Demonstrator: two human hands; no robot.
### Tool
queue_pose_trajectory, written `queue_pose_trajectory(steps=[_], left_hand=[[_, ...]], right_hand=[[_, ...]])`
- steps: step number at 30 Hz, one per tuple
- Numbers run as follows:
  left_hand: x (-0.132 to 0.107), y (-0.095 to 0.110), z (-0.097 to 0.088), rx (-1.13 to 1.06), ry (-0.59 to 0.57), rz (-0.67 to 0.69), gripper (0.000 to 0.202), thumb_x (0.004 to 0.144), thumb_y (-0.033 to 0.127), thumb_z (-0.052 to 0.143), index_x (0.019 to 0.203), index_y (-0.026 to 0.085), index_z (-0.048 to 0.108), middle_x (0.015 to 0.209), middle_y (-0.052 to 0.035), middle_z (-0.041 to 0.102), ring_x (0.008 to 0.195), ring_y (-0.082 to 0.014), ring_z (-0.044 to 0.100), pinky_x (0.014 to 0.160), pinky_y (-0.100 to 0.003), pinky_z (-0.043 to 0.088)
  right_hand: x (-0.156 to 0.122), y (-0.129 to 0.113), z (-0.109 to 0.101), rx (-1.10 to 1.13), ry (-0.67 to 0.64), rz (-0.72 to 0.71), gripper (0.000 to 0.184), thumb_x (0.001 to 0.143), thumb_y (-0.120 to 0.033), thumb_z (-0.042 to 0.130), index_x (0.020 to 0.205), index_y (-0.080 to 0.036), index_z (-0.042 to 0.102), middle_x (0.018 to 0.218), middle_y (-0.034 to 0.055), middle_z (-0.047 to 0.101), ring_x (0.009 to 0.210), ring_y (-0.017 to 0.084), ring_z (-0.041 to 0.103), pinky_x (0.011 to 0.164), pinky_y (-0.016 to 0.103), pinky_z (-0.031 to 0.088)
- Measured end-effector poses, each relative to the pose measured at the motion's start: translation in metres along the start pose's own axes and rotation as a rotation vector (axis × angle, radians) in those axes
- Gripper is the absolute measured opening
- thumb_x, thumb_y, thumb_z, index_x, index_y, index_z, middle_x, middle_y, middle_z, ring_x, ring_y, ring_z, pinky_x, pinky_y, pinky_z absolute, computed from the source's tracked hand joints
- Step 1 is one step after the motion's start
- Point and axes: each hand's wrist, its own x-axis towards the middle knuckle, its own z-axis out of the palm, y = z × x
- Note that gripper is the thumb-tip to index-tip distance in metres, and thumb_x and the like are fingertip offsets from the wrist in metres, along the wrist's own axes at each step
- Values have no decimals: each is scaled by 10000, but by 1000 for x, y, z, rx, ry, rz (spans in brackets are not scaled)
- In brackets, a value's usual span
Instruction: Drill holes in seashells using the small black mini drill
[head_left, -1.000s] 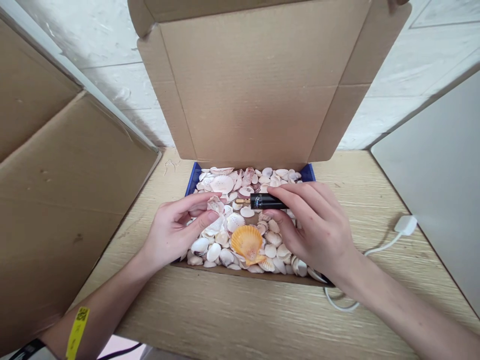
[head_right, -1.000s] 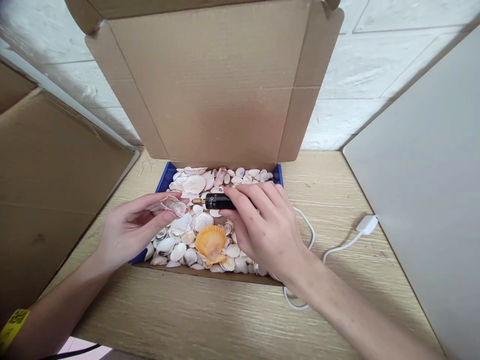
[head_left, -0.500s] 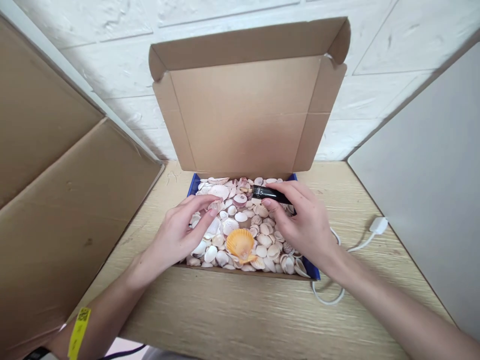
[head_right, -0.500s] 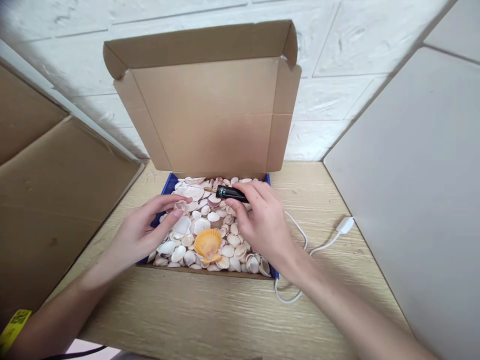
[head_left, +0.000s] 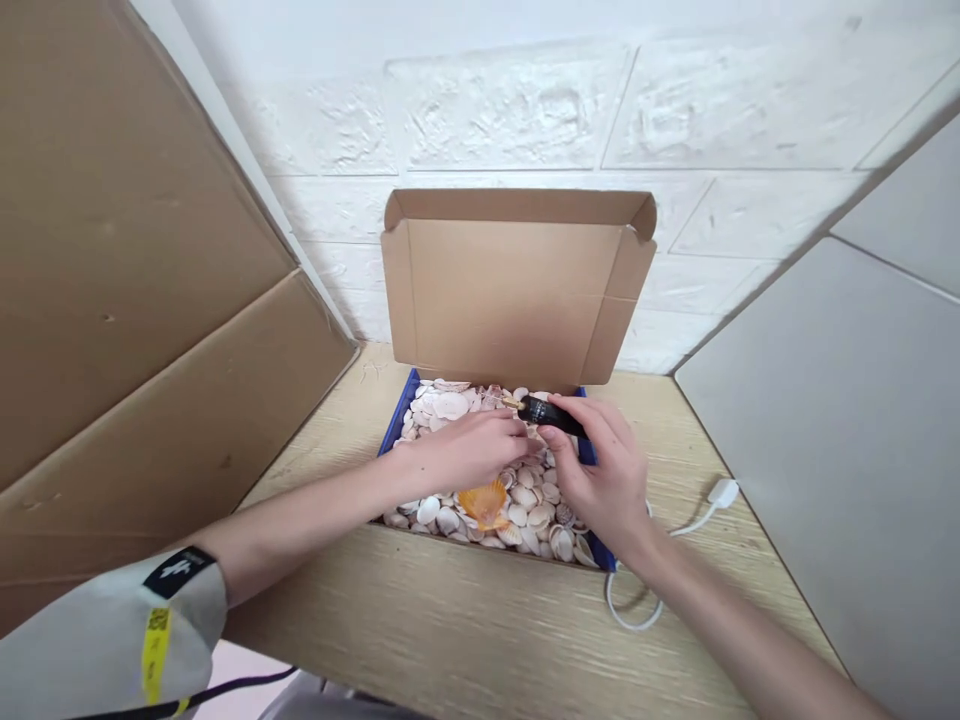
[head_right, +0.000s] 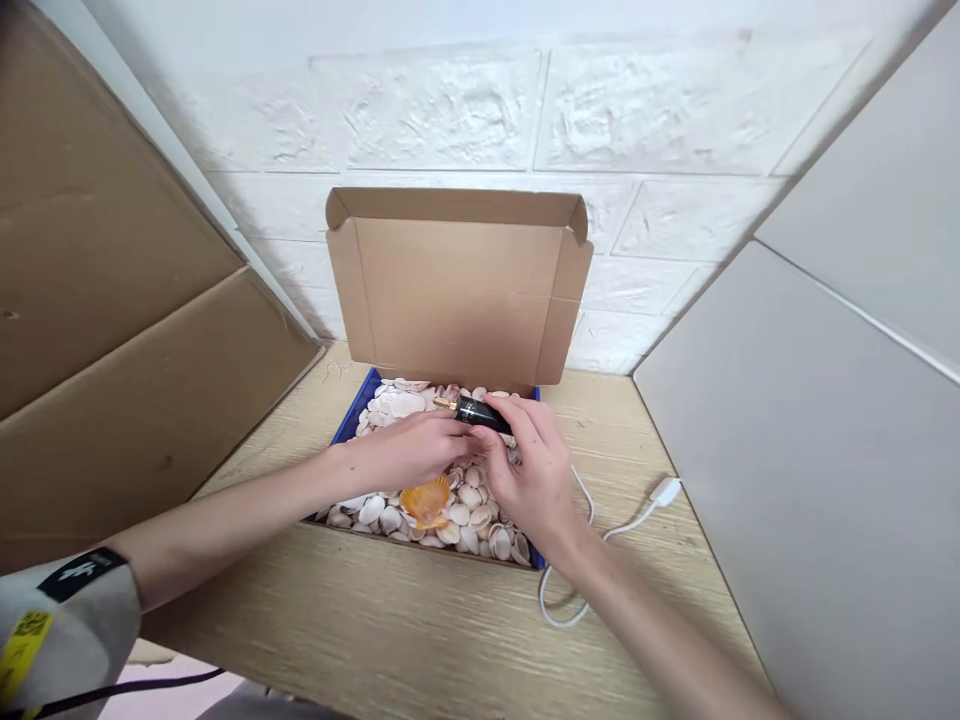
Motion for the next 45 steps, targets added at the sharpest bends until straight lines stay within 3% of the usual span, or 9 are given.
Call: queue_pose_trajectory(steps=[6,9,18,27,31,33,36,41,45], left_hand=[[-18,-18,-24,22,16,-142,258,965,196,425,931,133,674,917,-102,687,902,-221,632,805,-334,477],[-39,-26,-33,-7,-36,-180,253,965,237,447,887,162,676,825,-47,670,821,-180,631,748,-282,468],[-48,-25,-21,-20,-96,-240,130,897,219,549,846,179,662,878,-54,600,878,-212,585,760,-298,443],[-48,-22,-29,-147,1,-383,151,935,260,493,894,159,597,828,-33,631,764,-169,589,712,-287,455],[-54,-25,-25,-653,219,-600,193,877,333,586,958,162,627,894,-37,673,824,-167,625,735,-283,502],[-56,-26,-19,-863,277,-656,263,852,355,621,1027,164,669,1047,-67,697,910,-182,647,802,-305,522],[-58,-26,-12,-1105,337,-759,322,812,370,679,1061,168,704,1048,-71,729,888,-186,686,857,-335,540],[-61,-25,-10,-1379,478,-832,280,745,318,765,977,171,711,938,-38,756,887,-178,720,909,-326,545],[-64,-25,-11,-1419,492,-814,227,748,288,772,932,178,699,897,-17,757,876,-156,721,859,-275,559]], right_hand=[[1,-1,1,-5,-41,9,242,875,-202,590,1116,-178,593,995,90,667,921,201,622,814,363,520],[1,-1,2,-3,-72,13,231,884,-208,579,1112,-178,591,992,87,663,911,199,617,810,361,514],[2,-2,4,-12,-123,17,216,893,-209,564,1105,-171,587,994,91,662,910,199,615,806,359,514],[1,0,4,-35,-132,4,217,896,-212,565,1108,-173,582,1011,91,668,924,200,615,815,365,522],[0,1,5,-69,-160,-4,209,896,-213,562,1099,-165,581,1013,94,675,927,206,617,807,366,523],[0,2,5,-92,-179,-15,207,897,-217,561,1095,-160,582,1005,95,679,922,213,619,795,370,524],[0,2,7,-116,-202,-33,208,894,-222,564,1086,-147,584,987,99,683,907,220,622,776,374,524],[1,2,8,-125,-227,-39,199,890,-219,566,1079,-157,583,969,93,680,875,213,625,756,364,527],[1,2,8,-128,-246,-25,185,893,-224,564,1068,-169,586,956,84,677,852,206,624,741,361,531]])
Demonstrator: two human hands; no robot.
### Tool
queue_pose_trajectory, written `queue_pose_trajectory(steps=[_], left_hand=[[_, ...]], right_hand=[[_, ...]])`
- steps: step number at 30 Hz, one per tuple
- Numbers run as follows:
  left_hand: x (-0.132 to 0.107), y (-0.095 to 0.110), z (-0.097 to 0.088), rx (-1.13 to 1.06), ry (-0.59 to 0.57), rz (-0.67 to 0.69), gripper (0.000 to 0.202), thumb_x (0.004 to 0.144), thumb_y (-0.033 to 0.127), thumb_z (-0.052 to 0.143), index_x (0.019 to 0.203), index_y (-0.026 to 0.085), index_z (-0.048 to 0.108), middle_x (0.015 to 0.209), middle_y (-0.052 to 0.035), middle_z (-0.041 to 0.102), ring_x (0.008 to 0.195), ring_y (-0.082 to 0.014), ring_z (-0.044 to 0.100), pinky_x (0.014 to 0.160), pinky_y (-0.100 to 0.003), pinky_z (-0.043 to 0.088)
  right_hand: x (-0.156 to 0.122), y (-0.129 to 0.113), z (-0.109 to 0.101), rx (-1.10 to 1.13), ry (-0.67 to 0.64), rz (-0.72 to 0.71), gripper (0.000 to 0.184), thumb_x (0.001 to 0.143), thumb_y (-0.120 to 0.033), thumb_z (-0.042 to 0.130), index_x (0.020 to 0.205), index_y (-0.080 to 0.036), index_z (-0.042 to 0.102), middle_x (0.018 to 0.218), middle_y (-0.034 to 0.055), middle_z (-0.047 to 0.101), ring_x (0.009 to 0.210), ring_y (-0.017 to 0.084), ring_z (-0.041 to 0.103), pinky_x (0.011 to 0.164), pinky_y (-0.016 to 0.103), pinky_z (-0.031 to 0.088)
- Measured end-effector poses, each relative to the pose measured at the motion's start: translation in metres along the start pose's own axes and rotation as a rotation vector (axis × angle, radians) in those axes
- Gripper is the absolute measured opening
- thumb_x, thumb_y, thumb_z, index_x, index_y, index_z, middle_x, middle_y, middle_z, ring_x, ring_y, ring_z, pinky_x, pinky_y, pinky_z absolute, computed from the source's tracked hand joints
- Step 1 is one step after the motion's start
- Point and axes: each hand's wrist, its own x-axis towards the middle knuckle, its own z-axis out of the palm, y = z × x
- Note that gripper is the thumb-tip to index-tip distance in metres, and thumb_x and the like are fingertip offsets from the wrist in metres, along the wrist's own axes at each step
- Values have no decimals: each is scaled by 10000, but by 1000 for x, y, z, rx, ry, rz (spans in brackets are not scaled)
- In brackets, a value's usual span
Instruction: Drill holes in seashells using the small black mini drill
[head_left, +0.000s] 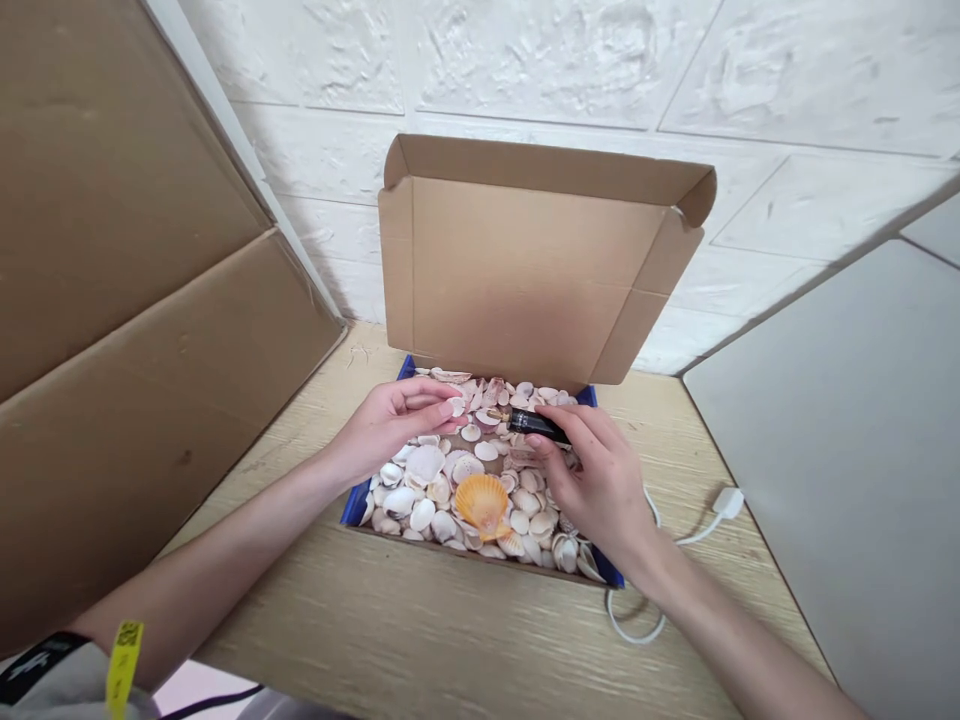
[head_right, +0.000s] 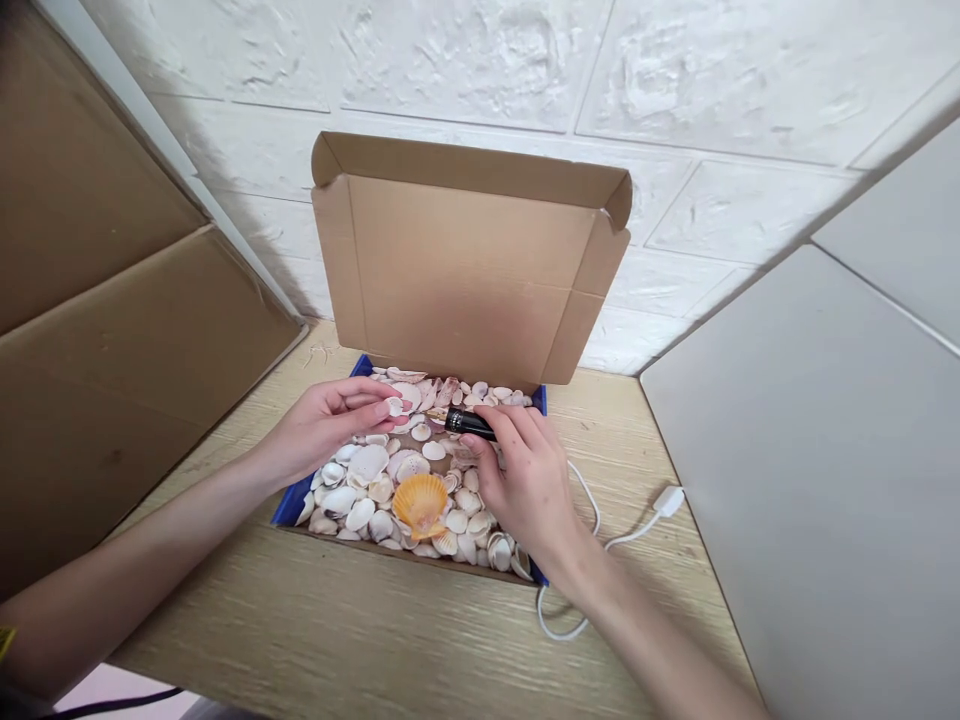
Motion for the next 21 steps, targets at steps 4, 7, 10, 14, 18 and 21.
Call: queue_pose_trajectory(steps=[4,7,10,14,18,21], left_hand=[[0,0,-1,1,-45,-12,218,753,275,772,925,179,680,877,-11,758,851,-138,719,815,-237,551],[1,-1,-1,13,-50,-23,232,726,258,795,900,179,664,844,-2,755,821,-135,715,767,-223,543],[1,-2,-1,32,-58,-21,237,718,252,801,901,183,667,836,2,753,811,-134,711,755,-222,536],[0,-2,0,54,-47,-18,280,719,272,797,964,188,689,881,-14,760,841,-155,712,818,-272,541],[-1,0,1,66,-35,-16,296,711,310,798,950,174,690,874,-27,758,828,-176,715,844,-318,553],[0,1,1,39,-58,-10,256,748,331,767,924,169,677,873,-29,757,841,-172,716,865,-323,558]], right_hand=[[0,0,0,-6,-6,2,198,888,-219,570,1079,-168,587,967,91,677,868,214,627,740,366,535],[0,1,1,0,-1,2,204,887,-223,571,1085,-175,588,980,93,679,882,220,634,740,371,537],[-1,1,1,8,-4,-2,208,884,-230,577,1084,-175,591,981,94,682,883,221,638,744,373,537],[-1,2,1,15,-4,-10,216,879,-229,586,1088,-175,590,990,98,684,891,221,639,758,378,539],[-1,1,1,9,-4,-14,216,880,-224,585,1090,-177,586,988,100,684,894,222,640,753,379,540],[-1,1,1,13,-5,-17,219,883,-221,580,1098,-184,581,982,93,684,888,218,636,753,378,539]])
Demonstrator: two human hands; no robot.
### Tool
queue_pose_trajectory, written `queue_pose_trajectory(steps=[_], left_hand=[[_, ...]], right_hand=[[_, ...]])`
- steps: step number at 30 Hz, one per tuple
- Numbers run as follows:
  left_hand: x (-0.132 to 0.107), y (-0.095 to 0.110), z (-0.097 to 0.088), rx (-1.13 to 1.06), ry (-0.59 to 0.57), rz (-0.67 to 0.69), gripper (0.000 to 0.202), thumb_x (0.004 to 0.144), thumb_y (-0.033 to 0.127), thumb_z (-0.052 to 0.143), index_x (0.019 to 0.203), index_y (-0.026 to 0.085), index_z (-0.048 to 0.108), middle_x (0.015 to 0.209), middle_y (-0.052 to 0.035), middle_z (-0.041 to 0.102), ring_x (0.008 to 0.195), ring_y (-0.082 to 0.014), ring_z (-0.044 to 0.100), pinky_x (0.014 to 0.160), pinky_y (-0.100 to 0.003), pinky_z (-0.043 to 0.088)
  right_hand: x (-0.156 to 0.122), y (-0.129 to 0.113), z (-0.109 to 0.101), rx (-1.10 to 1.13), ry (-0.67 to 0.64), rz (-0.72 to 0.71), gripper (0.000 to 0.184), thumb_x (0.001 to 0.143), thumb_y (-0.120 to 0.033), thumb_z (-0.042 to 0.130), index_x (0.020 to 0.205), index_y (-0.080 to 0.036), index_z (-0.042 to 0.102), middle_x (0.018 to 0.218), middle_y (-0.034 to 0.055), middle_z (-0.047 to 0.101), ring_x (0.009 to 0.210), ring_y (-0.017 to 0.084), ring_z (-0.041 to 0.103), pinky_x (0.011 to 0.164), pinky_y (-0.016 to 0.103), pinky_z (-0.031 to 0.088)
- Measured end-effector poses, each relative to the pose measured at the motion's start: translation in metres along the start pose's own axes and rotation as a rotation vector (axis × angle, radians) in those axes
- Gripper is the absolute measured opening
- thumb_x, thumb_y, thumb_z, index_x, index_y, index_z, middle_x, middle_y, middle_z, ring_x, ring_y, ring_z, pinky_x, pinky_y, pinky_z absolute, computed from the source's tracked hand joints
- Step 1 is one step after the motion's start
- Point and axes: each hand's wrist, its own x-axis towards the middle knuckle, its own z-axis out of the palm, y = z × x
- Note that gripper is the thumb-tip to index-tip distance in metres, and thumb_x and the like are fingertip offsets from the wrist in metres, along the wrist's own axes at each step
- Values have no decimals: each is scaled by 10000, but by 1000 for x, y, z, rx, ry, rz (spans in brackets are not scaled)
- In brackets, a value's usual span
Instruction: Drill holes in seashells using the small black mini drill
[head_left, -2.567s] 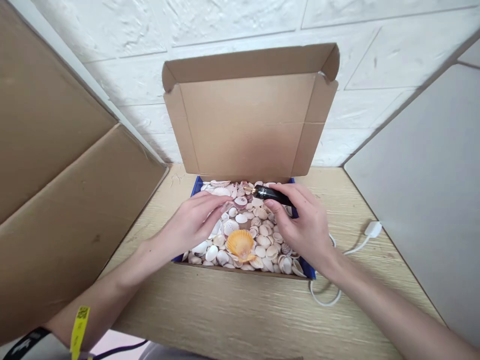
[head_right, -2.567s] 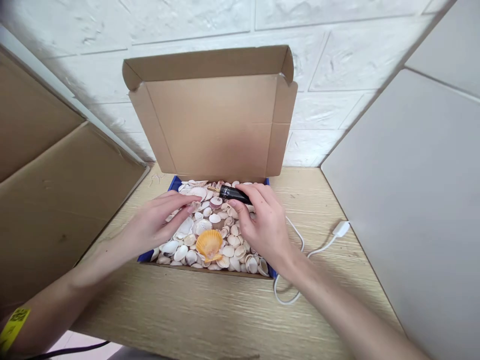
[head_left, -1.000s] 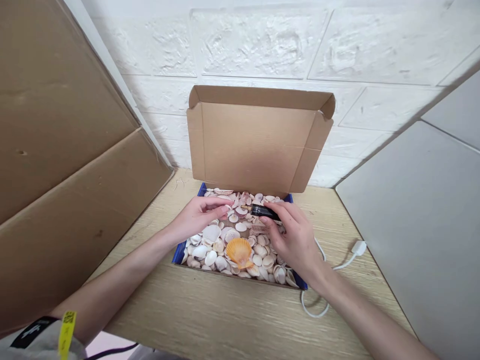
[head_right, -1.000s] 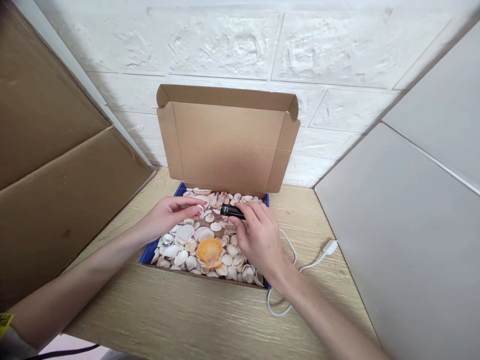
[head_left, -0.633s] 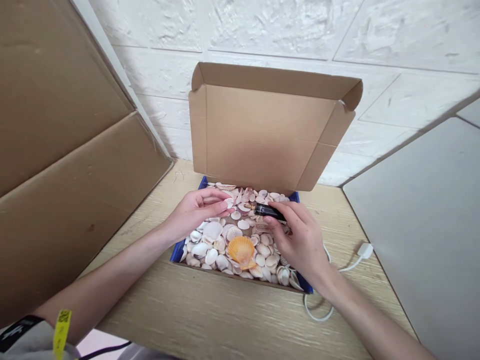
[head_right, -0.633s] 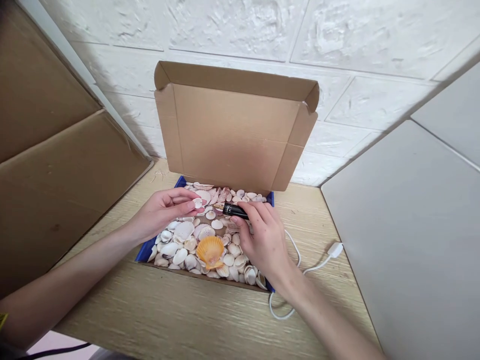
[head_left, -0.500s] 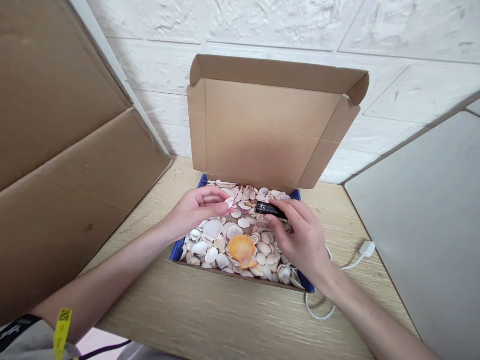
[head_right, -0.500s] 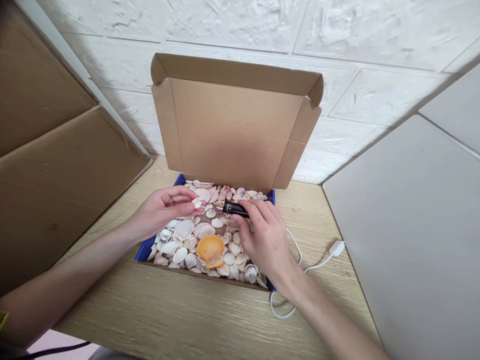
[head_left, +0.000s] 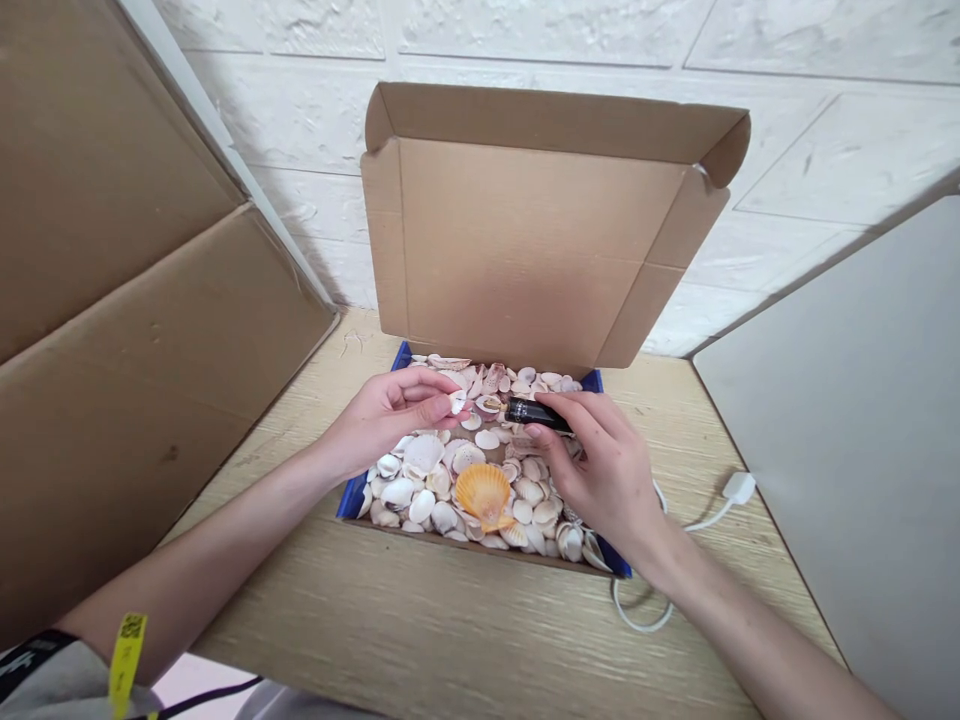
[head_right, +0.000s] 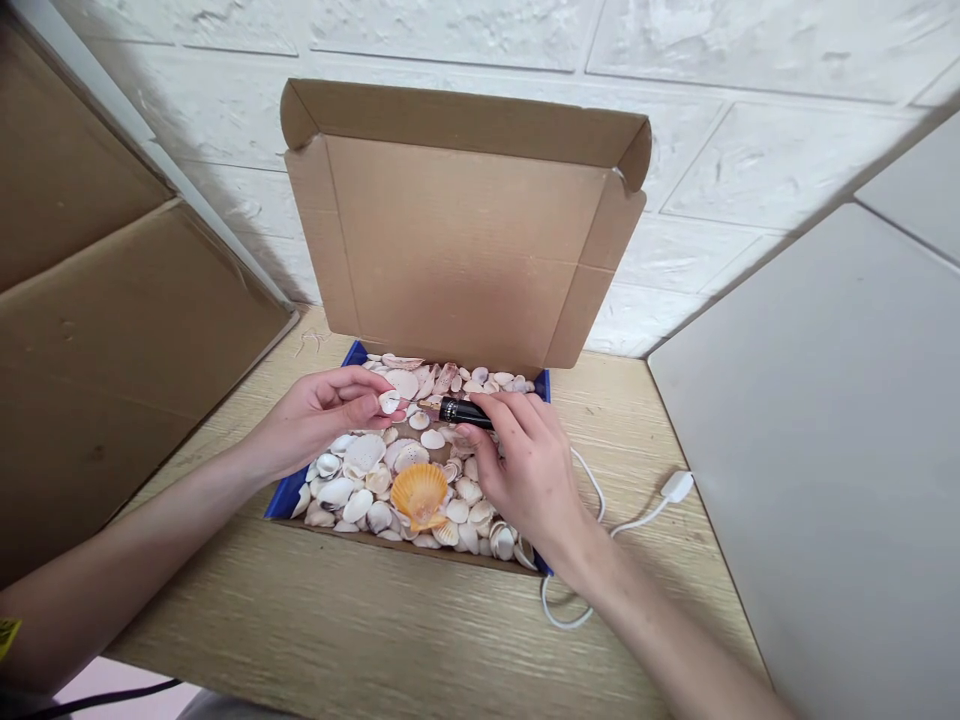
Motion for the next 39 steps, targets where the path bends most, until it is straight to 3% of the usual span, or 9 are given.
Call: queue_pose_trajectory(steps=[7,13,21,27,32,35,39], left_hand=[[1,-2,-3,11,-13,12,204,764,282,762,901,170,661,884,-22,758,852,-159,716,842,-289,567],[-2,0,1,50,-11,-12,313,775,286,748,1073,196,720,1014,-42,766,900,-175,722,899,-323,566],[-2,3,3,117,14,7,263,734,313,777,979,216,765,965,-38,778,874,-202,730,876,-340,577],[-1,3,2,286,42,26,290,702,338,794,964,215,773,978,-45,775,933,-236,713,881,-349,563],[-1,3,3,305,36,18,261,680,330,807,923,238,781,988,-33,774,956,-231,707,886,-338,561],[-2,4,4,308,29,19,252,682,327,802,917,238,781,997,-36,772,946,-232,708,877,-346,566],[-2,5,4,346,55,47,247,673,320,805,896,217,786,974,-48,775,926,-246,712,862,-361,572]], right_hand=[[0,0,0,5,8,-22,228,871,-212,599,1093,-165,585,971,98,684,882,216,633,749,366,536],[0,0,0,-3,11,-33,245,879,-228,591,1120,-188,577,979,87,683,877,216,629,750,375,536],[0,0,0,0,11,-32,251,876,-230,601,1121,-183,578,981,91,678,874,211,620,762,377,530],[1,-2,-3,-53,92,-85,286,865,-199,613,1148,-217,574,987,80,677,875,214,621,753,380,511],[-2,-2,-5,-89,127,-119,338,837,-155,639,1161,-220,565,997,77,677,916,218,602,781,381,495],[-3,0,-3,-81,81,-94,307,860,-181,607,1163,-212,569,1015,82,677,914,218,602,783,381,496],[-3,2,0,-29,-82,-21,236,910,-266,533,1118,-169,592,954,89,682,843,209,621,726,357,517]])
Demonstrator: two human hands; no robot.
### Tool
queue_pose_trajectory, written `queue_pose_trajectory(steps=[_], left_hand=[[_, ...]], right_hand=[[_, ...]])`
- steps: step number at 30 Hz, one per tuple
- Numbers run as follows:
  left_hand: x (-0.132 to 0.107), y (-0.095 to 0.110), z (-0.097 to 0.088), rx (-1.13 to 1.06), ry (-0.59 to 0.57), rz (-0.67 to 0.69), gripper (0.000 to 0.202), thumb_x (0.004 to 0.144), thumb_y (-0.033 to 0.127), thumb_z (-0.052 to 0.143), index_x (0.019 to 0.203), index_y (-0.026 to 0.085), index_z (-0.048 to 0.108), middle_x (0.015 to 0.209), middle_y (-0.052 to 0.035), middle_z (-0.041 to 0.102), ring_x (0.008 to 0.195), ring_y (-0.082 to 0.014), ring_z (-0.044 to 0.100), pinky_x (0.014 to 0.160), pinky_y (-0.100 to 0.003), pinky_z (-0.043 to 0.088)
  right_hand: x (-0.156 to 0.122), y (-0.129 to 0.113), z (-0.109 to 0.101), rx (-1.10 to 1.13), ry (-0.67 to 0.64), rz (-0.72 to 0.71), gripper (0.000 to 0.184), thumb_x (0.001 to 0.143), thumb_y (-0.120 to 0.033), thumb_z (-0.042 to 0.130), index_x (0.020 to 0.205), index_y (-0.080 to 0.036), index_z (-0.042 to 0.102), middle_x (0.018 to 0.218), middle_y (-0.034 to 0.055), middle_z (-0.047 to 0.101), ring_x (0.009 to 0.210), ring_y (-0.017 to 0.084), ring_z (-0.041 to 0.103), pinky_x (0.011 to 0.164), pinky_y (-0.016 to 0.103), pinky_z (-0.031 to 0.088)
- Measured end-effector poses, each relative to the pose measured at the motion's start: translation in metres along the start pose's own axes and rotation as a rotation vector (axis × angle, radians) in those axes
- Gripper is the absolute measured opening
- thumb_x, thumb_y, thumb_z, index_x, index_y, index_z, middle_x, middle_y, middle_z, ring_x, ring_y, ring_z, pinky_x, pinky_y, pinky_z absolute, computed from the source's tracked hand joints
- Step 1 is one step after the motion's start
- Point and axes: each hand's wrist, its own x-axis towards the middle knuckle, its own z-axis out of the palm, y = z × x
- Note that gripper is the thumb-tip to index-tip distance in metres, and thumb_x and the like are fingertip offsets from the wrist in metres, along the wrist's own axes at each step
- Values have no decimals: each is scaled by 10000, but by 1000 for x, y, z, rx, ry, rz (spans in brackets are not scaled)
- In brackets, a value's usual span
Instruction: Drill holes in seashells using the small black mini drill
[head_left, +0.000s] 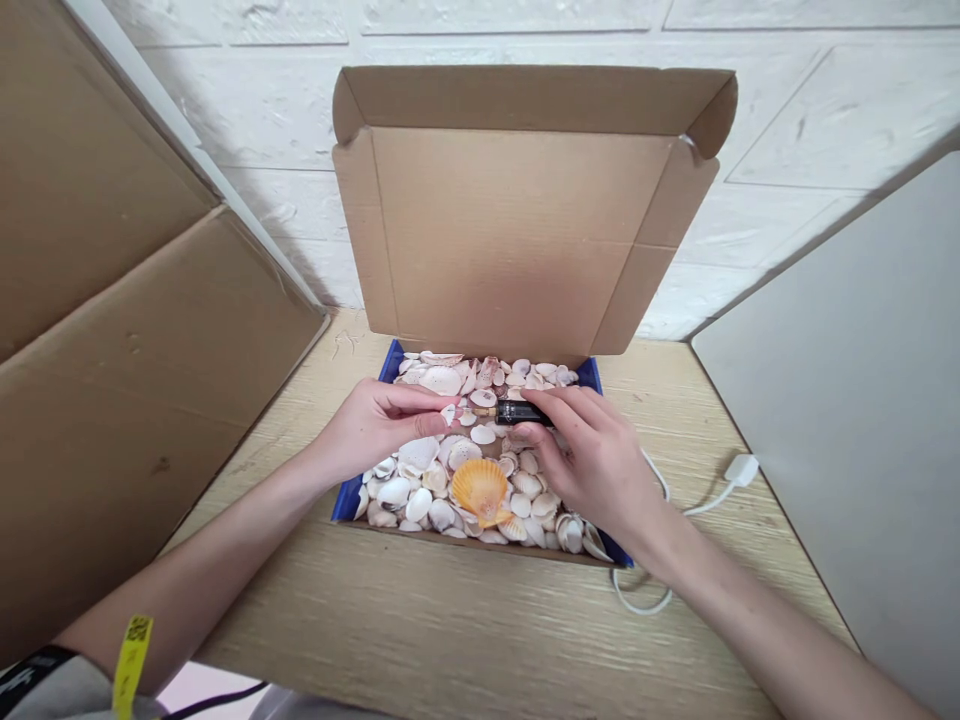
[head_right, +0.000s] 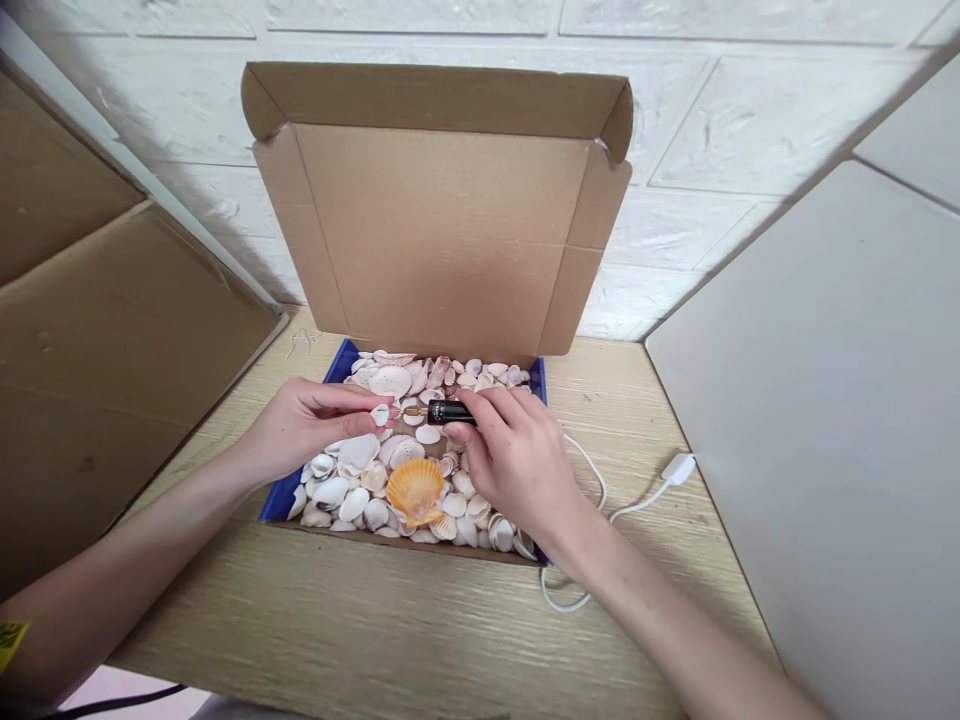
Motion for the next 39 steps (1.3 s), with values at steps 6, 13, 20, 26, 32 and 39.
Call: queue_pose_trajectory(steps=[6,13,20,26,32,39], left_hand=[[0,-1,0,15,-4,-7,237,681,311,795,890,200,786,930,-47,782,861,-228,720,802,-329,580],[0,0,1,-22,-83,-33,204,676,271,800,863,193,774,862,-38,783,784,-179,719,732,-274,581],[-1,-1,-1,-27,-91,-42,217,655,276,816,843,179,774,847,-50,781,761,-180,717,704,-268,580],[-2,-1,-2,-79,-51,-32,212,635,249,824,826,171,775,845,-52,782,750,-171,721,707,-259,581],[-2,-2,-2,-108,-27,-13,181,643,190,815,818,169,775,831,-37,783,746,-153,723,706,-230,581],[-2,-2,-1,-87,-31,-26,207,628,227,827,820,168,777,806,-43,781,695,-142,710,665,-226,578]], right_hand=[[0,0,0,-1,-20,-7,216,921,-294,527,1083,-169,594,894,80,680,808,203,620,697,340,512],[0,-1,-3,-80,140,-125,323,849,-145,609,1160,-208,544,990,76,677,889,220,592,755,376,467],[-1,0,-2,-78,95,-108,286,868,-196,602,1153,-184,567,1005,94,681,884,227,593,753,376,474],[1,-2,-2,-12,-97,-13,280,950,-322,474,1090,-123,613,862,87,683,782,193,624,674,312,505],[1,-4,-2,-23,-112,2,297,960,-341,455,1068,-118,619,845,79,690,747,178,645,624,284,490],[1,-1,-2,1,4,-88,261,897,-281,580,1093,-110,594,908,101,674,807,203,581,736,339,497]])
